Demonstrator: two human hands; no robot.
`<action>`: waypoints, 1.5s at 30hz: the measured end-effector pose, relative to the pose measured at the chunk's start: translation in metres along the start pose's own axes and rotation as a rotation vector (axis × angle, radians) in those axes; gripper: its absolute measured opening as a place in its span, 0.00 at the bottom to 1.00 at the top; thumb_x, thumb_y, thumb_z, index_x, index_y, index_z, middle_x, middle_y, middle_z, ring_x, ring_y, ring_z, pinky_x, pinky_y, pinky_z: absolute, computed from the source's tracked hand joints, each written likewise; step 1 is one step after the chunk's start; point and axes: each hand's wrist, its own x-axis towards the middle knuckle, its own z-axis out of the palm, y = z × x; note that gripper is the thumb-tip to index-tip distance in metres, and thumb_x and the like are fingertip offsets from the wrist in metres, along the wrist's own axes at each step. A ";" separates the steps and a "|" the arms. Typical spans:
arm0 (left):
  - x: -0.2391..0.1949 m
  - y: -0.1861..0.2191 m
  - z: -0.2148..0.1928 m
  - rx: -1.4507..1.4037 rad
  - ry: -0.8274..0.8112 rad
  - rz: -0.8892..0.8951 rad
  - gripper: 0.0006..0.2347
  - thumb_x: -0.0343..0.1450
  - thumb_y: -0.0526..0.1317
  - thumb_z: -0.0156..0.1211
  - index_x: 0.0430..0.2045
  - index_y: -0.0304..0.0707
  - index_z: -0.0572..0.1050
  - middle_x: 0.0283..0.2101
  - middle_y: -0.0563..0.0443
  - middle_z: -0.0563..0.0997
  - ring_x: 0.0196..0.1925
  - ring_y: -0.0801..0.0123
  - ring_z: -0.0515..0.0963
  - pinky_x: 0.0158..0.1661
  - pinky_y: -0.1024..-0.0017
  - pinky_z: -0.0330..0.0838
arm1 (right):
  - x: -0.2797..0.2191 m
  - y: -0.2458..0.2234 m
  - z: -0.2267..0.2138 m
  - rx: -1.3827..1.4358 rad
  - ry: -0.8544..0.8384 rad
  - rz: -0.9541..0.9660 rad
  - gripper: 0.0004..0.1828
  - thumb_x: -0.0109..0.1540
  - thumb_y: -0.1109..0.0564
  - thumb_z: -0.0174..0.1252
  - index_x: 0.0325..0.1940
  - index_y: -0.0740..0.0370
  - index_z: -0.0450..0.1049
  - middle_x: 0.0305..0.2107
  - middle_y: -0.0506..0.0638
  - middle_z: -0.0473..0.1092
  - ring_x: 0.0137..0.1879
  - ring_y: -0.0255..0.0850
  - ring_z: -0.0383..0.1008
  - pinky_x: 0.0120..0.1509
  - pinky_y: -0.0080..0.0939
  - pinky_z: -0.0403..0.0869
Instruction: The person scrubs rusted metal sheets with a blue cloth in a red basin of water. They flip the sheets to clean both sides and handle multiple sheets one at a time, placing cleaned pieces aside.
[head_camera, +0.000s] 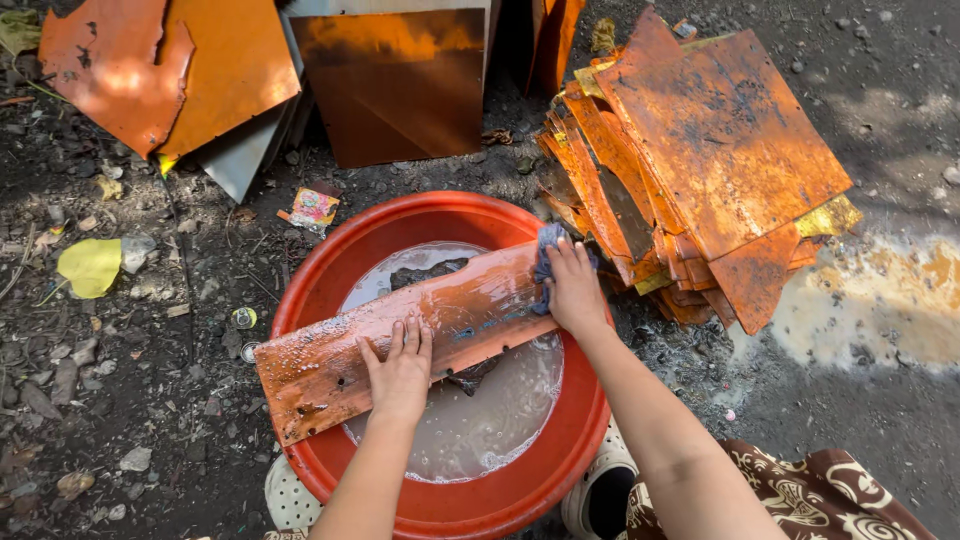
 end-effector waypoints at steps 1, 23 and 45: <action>-0.003 0.001 0.001 -0.020 -0.028 0.000 0.31 0.71 0.37 0.57 0.71 0.46 0.53 0.77 0.54 0.49 0.77 0.64 0.50 0.66 0.25 0.35 | -0.004 0.006 0.001 0.030 0.045 -0.024 0.33 0.60 0.60 0.58 0.71 0.60 0.62 0.70 0.58 0.58 0.77 0.60 0.51 0.75 0.66 0.57; 0.005 -0.002 0.018 -0.003 0.022 0.017 0.26 0.73 0.34 0.44 0.71 0.44 0.53 0.76 0.51 0.50 0.77 0.61 0.50 0.64 0.22 0.33 | -0.096 0.000 -0.032 -0.002 0.085 0.040 0.34 0.53 0.69 0.59 0.64 0.59 0.68 0.64 0.55 0.65 0.70 0.56 0.62 0.72 0.53 0.64; -0.055 0.013 0.056 -0.345 0.575 -0.002 0.24 0.63 0.30 0.58 0.57 0.39 0.74 0.71 0.46 0.64 0.75 0.55 0.56 0.66 0.28 0.41 | -0.244 -0.097 0.152 0.058 -0.601 0.154 0.28 0.50 0.68 0.57 0.53 0.50 0.78 0.59 0.59 0.67 0.62 0.62 0.69 0.66 0.51 0.71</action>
